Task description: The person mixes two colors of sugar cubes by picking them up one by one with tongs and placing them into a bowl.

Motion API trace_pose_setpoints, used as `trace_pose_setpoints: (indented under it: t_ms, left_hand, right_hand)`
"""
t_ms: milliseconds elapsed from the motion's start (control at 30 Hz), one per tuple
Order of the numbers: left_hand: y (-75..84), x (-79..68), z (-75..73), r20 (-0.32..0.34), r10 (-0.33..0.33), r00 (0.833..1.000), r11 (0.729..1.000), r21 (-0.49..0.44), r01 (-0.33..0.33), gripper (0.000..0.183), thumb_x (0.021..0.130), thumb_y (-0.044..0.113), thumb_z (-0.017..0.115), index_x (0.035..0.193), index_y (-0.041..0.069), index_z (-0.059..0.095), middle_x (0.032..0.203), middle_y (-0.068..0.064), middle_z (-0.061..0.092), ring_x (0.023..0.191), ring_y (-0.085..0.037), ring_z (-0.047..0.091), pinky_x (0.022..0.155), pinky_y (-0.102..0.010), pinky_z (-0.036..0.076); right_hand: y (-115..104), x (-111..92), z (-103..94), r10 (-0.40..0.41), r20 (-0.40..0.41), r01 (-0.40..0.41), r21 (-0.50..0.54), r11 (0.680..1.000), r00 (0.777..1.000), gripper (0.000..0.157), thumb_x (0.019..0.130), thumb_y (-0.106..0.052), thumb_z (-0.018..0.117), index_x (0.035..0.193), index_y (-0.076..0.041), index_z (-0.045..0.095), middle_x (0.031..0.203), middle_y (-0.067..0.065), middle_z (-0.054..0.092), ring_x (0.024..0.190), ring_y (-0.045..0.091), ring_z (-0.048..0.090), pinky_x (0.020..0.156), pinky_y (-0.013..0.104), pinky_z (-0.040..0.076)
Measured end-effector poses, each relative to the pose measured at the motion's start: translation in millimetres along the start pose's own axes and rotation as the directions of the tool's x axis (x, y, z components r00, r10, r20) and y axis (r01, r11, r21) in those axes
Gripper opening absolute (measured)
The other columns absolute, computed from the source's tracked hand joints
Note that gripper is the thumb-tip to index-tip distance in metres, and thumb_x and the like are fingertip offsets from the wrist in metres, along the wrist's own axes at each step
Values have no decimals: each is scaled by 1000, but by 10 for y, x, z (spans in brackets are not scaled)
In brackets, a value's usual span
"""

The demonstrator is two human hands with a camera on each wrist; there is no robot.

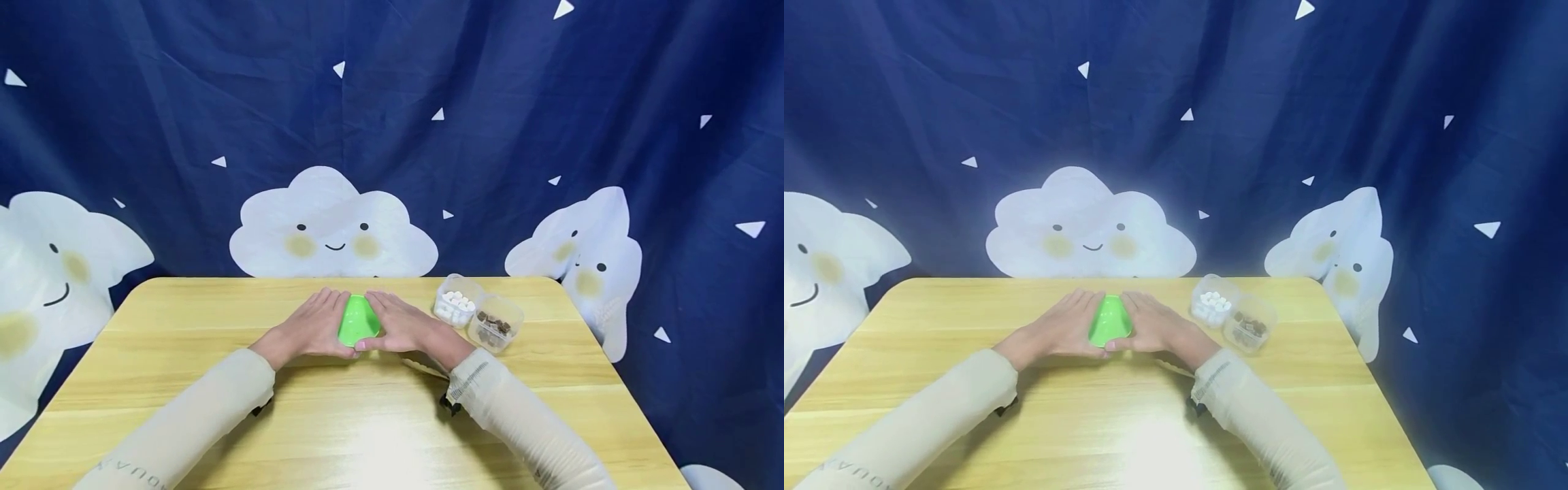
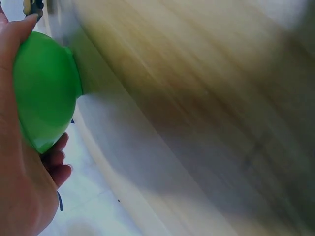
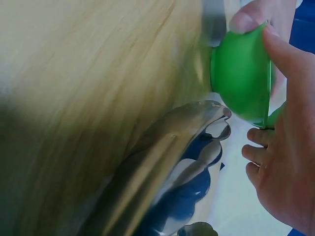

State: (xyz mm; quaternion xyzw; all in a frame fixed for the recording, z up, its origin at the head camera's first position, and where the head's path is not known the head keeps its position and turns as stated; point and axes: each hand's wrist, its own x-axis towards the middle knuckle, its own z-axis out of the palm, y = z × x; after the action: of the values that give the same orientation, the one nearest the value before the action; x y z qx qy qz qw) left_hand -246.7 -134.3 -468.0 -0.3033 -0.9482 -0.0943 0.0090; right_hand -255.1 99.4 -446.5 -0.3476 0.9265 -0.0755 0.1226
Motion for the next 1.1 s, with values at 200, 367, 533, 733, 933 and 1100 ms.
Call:
trace_pose_setpoints:
  t_ms: [200,367,533,733,933,1100]
  left_hand:
    - [0,42,23,-25,14,1000,1000,3,-14,113,69,75,68,146,-4,43,112,-7,56,98,-19,45,88,-36,44]
    - [-8,40,47,-31,15,999,1000,-4,-15,112,68,72,69,145,-5,42,112,-7,55,98,-18,44,86,-35,44]
    - [3,33,38,-27,17,999,1000,-25,-18,111,68,71,71,145,-5,43,110,-6,55,98,-19,44,86,-34,43]
    - [35,32,38,-11,32,999,999,-32,-32,107,66,66,74,142,-4,45,108,-4,54,95,-17,43,82,-31,41]
    - [71,26,61,-18,41,999,999,-35,-42,105,63,63,75,140,-3,46,108,-3,53,94,-15,43,80,-30,41]
    - [110,17,82,3,36,999,999,-36,-36,116,64,66,75,148,-7,40,116,-7,55,99,-17,44,86,-32,44]
  right_hand:
    - [-12,-14,-17,16,18,-17,47,999,1000,115,92,-79,48,166,-3,5,174,18,12,162,33,18,130,45,19]
    - [-14,-13,-8,21,21,-23,82,996,1000,115,91,-78,50,166,-3,6,173,18,16,161,32,20,130,45,21]
    - [-26,-12,29,29,16,-30,99,995,999,114,92,-77,50,166,-3,5,173,20,16,161,32,21,129,46,22]
    - [-56,-59,58,35,35,-39,91,995,999,112,95,-75,47,165,0,2,173,22,12,162,34,18,130,47,21]
    - [-64,-125,64,28,41,-29,28,999,999,112,96,-77,41,165,1,0,173,24,10,162,35,16,130,45,20]
    - [-61,-170,103,26,27,-24,-64,998,999,112,95,-81,34,165,2,4,172,25,14,161,35,19,130,44,22]
